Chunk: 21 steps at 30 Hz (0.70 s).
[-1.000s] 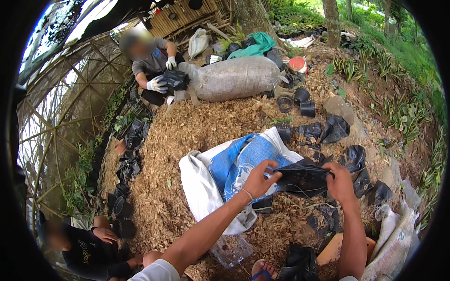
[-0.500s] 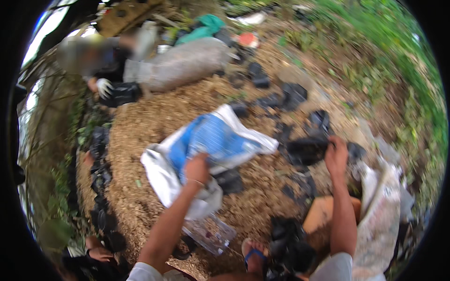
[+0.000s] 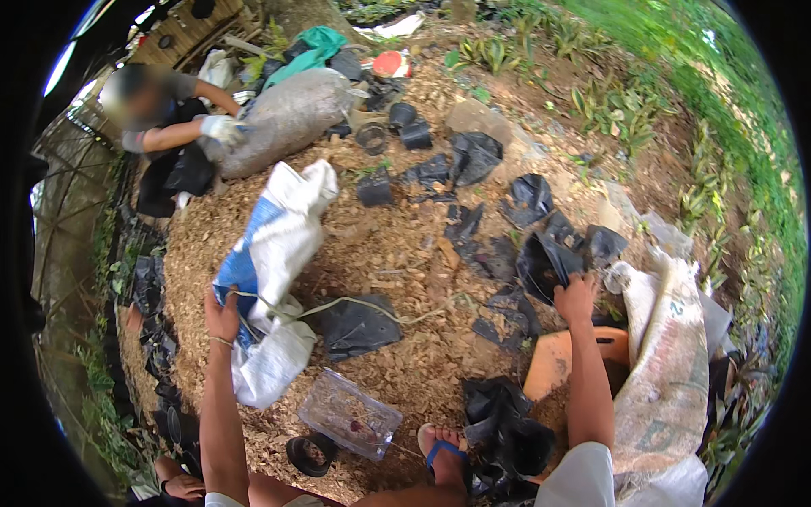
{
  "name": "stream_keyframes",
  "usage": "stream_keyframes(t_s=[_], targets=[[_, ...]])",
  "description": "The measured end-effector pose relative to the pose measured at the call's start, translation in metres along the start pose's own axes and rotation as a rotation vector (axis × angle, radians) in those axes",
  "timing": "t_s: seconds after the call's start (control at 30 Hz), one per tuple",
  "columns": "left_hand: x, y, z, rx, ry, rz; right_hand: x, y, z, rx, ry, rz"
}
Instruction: The person scoops soil from a basin into black plastic seedling bags, places them on the ground, and later handles a small plastic bag containing seeds. The person also picks up a seedling tray and walks toward a row of potted plants.
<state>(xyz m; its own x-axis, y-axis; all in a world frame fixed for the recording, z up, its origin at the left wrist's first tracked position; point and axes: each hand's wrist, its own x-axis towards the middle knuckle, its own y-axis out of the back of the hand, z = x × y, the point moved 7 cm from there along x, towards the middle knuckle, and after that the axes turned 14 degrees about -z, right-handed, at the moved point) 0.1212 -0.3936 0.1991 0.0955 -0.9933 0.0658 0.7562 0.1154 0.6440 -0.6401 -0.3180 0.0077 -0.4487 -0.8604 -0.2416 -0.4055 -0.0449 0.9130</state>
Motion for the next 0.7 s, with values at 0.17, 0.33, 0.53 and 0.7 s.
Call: stream_keyframes(t_s=[0.17,0.33,0.53,0.7], targets=[[-0.036,0.012,-0.044,-0.091,-0.065,-0.027,-0.013,-0.004,-0.033,0.014,0.073,0.106],[-0.049,0.033,-0.097,-0.321,-0.111,-0.002,-0.010,-0.032,-0.036,-0.049,0.099,-0.072],[-0.047,0.025,-0.094,-0.199,-0.010,0.146,-0.031,-0.071,-0.045,-0.014,0.286,-0.059],[-0.042,0.001,-0.093,-0.568,0.049,0.069,-0.043,-0.105,-0.047,0.133,0.289,-0.284]])
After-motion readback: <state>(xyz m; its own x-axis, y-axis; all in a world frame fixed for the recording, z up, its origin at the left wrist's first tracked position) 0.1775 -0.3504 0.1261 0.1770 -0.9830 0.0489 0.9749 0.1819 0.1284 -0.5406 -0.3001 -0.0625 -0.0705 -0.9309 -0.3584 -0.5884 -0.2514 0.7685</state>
